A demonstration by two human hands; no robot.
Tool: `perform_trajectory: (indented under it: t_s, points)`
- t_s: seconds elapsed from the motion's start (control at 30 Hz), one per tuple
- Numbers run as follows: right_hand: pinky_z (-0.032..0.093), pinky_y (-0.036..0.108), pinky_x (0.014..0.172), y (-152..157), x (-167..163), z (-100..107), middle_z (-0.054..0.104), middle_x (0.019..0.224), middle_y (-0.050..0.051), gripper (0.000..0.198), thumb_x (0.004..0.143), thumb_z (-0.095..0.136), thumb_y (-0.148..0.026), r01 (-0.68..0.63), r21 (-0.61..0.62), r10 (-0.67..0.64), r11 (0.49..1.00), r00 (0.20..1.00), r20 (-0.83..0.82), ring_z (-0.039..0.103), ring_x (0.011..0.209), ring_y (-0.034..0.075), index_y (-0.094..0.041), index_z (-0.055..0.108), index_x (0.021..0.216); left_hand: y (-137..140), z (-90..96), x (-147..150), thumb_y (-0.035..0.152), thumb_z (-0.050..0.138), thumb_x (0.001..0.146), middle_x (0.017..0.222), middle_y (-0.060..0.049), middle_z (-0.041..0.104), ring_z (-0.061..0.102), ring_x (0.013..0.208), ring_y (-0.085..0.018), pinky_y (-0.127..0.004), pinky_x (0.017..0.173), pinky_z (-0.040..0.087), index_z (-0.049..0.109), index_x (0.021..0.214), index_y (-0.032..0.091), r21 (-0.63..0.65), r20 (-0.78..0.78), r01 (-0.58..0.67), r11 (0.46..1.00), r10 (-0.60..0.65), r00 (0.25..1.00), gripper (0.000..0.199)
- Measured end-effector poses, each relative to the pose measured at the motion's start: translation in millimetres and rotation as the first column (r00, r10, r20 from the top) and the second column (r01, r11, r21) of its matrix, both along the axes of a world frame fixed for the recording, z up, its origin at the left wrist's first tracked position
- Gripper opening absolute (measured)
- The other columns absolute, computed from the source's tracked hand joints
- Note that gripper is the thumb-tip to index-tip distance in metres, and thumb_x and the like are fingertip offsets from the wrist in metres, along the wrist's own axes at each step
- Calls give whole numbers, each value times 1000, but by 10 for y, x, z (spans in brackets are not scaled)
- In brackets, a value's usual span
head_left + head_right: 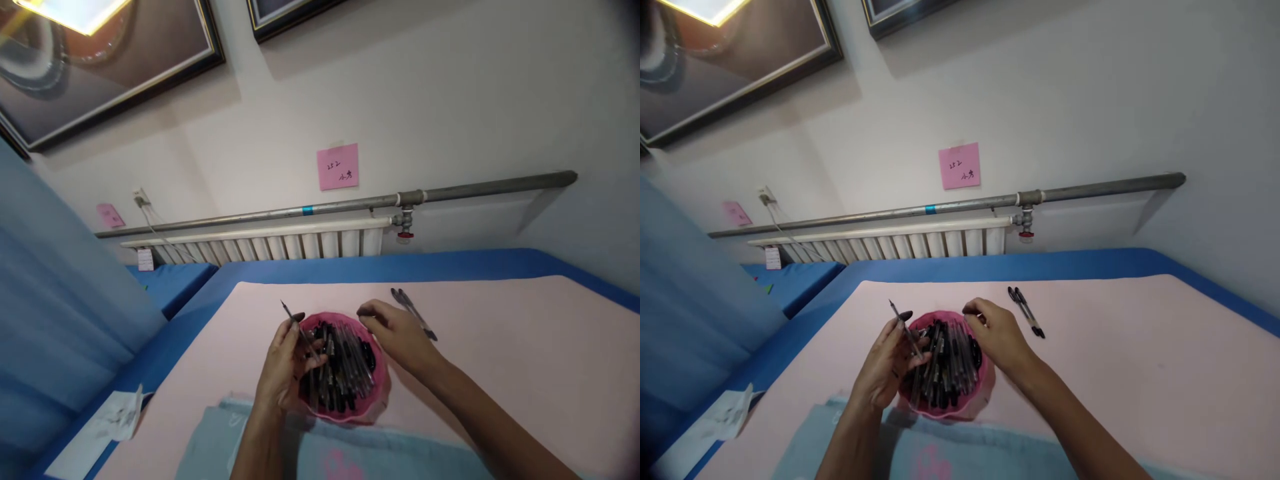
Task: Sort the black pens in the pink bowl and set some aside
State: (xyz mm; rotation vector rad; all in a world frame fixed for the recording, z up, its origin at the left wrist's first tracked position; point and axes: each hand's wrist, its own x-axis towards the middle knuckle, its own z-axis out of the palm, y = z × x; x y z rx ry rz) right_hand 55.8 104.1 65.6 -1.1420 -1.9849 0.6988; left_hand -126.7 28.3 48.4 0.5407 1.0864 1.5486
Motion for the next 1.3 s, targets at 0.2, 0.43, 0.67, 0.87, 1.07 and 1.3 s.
perform_trajectory:
  t_s: [0.2,0.43,0.67,0.87,1.07,1.3]
  points:
    - [41,28,68,-15,-34,-132,62,78,6,21,77,44,-14,-204,68,166,977,917,362,56,76,18,-17,64,80,12,3,-27,31,57,80,89,-7,56,62,84,-22,-35,65,55,47,116,21,-15,-9,-19,1000,19,1000,38]
    - [36,35,73,-105,-170,-336,61,86,9,16,81,48,-20,-241,234,67,942,817,573,53,81,23,-17,64,83,-3,12,6,33,55,81,94,-9,57,61,82,-21,-34,63,55,47,118,23,-34,-21,56,998,-57,998,39]
    - [38,33,73,-86,-205,-462,63,85,4,21,73,48,-10,-262,171,177,950,902,394,54,79,20,-20,62,84,-39,8,59,29,61,76,94,-9,58,58,74,-16,-28,59,53,53,112,18,-67,-93,211,975,-217,972,38]
    - [43,30,73,-88,-193,-203,66,86,2,18,72,55,-23,-132,-207,35,969,908,-417,59,80,18,-21,61,89,-70,-38,153,29,61,75,82,-6,58,56,69,-13,-24,55,52,59,98,14,-99,-177,325,940,-338,924,27]
    - [43,24,62,-115,-169,3,65,79,1,27,63,70,-30,-221,-355,-141,908,637,-758,56,68,13,-18,63,87,-133,-116,343,35,54,80,69,-3,57,56,56,-12,-23,50,49,57,105,16,-105,-208,478,872,-490,847,32]
    - [43,25,64,-119,-170,-9,66,78,1,26,62,72,-29,-251,-362,-142,898,613,-777,56,67,12,-18,64,85,-91,-141,318,39,59,75,60,0,55,51,49,-10,-20,43,45,58,102,14,-98,-232,478,873,-487,842,38]
